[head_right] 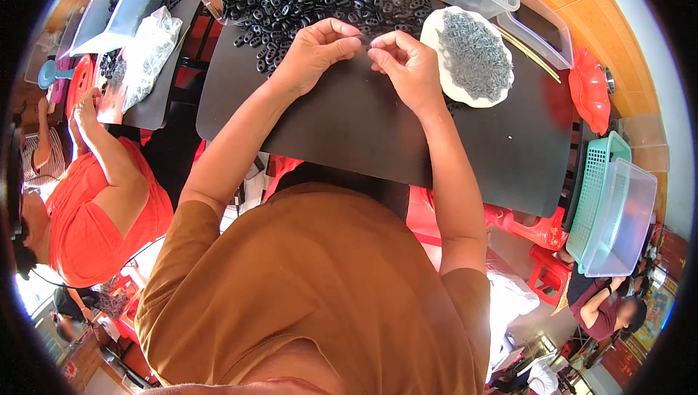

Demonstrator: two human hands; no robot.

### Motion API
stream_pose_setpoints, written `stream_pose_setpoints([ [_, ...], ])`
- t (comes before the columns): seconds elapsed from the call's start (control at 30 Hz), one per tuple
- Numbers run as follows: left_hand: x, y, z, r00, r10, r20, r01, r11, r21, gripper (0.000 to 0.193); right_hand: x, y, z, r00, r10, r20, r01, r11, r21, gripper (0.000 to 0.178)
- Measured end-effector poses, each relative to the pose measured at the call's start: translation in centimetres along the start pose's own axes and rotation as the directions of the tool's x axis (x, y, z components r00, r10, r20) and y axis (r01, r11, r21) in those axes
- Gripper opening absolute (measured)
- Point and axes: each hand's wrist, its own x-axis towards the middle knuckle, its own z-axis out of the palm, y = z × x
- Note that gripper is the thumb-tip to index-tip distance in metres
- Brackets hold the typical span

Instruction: The person sits at a table and repeatedly picks up small black plastic rings and metal pins. They insert the pins into the rings by hand and place the assembled units into a white bowl. The process is repetitive and involves handling small parts one by one.

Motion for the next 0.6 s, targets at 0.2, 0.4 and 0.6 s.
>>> stream_pose_setpoints([
  [0.2,-0.27,-0.01,0.32,0.998,0.015,0.055,-0.028,0.969,0.247,0.020,-0.08,-0.08,0.17,0.999,-0.023,-0.024,0.023,1.000,-0.010,0.006],
  [0.4,-0.15,0.07,-0.29,1.000,-0.015,0.005,0.015,0.997,0.074,0.022,-0.03,-0.24,0.37,0.997,-0.057,-0.045,0.053,0.995,-0.081,0.008],
  [0.6,-0.08,-0.27,-0.61,1.000,0.001,0.027,-0.004,0.994,0.108,0.022,-0.04,0.16,0.64,0.996,-0.089,-0.031,0.082,0.979,-0.189,0.009],
])
